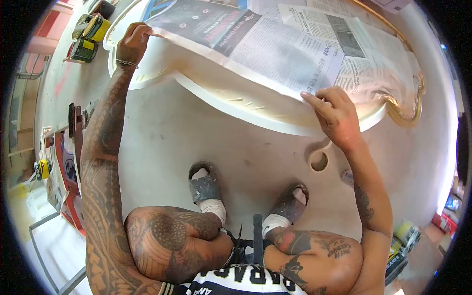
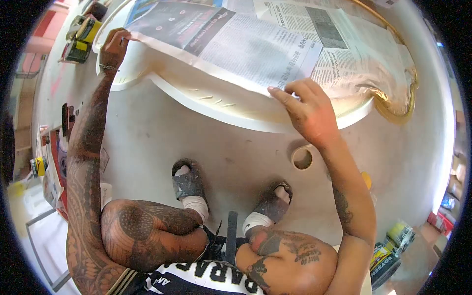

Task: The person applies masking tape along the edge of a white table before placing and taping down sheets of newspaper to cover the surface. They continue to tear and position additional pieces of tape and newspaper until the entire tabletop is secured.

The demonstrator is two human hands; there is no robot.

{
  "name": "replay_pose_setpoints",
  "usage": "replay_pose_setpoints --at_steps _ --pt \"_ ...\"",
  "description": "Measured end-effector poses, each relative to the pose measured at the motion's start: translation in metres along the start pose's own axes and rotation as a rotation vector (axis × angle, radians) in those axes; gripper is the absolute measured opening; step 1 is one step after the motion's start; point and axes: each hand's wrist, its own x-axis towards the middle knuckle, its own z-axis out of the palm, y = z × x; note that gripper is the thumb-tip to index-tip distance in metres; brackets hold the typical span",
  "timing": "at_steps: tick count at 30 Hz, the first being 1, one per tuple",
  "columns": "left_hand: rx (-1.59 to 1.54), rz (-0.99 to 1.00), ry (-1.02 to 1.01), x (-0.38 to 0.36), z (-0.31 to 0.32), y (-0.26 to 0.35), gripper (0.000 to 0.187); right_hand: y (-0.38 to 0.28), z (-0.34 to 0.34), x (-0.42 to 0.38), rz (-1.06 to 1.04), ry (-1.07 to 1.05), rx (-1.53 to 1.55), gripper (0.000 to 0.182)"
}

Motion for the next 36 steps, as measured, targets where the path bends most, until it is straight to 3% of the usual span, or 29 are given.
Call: replay_pose_setpoints --at_steps 7,19,23,26,27,31,36 --pt "-0.073 -0.135 -0.022 -0.021 0.004 -0.019 0.008 -0.007 0.005 -0.001 -0.088 -0.049 0.101 0.025" --pt "-0.104 -0.303 -0.079 -0.044 0.011 -0.027 0.009 -0.005 0.009 -0.011 -0.002 -0.119 0.119 0.018" --pt "-0.045 -0.457 -0.161 -0.049 0.007 -0.021 0.014 -0.001 0.009 -0.013 0.005 -0.099 0.121 0.016" --pt "-0.603 -1.015 -0.063 -0.054 0.014 -0.033 0.017 0.001 0.010 -0.015 0.000 -0.084 0.108 0.017" --pt "-0.778 -1.083 0.024 -0.053 0.014 -0.031 0.021 0.001 0.009 -0.014 -0.006 -0.089 0.103 0.018" --pt "-0.799 -1.260 0.102 -0.052 0.017 -0.034 0.037 0.001 0.008 -0.012 -0.039 -0.116 0.084 0.022" --pt "-0.819 -1.294 0.121 -0.055 0.019 -0.040 0.039 -0.001 0.007 -0.011 -0.049 -0.128 0.083 0.027"
